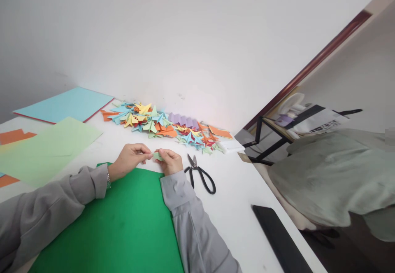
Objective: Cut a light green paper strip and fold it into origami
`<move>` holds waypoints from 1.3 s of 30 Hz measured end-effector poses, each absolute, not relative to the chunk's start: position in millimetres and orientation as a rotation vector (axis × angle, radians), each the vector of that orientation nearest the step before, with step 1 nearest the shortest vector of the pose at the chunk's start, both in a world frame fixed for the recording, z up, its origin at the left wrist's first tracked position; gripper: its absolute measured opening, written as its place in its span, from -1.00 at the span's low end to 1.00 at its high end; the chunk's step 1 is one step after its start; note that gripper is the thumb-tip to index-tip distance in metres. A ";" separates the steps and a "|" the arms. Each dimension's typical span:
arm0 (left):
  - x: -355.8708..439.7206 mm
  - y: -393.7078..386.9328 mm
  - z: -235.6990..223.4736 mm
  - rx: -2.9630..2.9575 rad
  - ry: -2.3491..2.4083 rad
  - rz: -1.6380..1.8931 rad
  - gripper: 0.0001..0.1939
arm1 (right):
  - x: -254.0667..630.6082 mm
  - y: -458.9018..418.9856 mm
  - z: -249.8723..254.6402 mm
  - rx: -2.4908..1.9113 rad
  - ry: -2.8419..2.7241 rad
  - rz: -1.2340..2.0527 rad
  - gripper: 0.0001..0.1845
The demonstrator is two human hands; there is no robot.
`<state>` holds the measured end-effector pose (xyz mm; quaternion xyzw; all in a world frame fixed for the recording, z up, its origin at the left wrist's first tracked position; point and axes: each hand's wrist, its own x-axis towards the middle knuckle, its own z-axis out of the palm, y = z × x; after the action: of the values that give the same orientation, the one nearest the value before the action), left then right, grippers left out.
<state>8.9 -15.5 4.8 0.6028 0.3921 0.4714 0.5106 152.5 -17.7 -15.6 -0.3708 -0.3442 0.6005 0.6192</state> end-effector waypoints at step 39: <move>10.1 -17.5 7.0 1.459 0.863 1.100 -0.72 | 150.4 -15.6 -16.9 -0.949 -0.884 1.289 -0.67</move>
<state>10.1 -17.5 7.0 0.6115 0.3618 0.4610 0.5316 150.4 -15.6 -16.9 -0.4111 -0.3829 0.5584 0.6103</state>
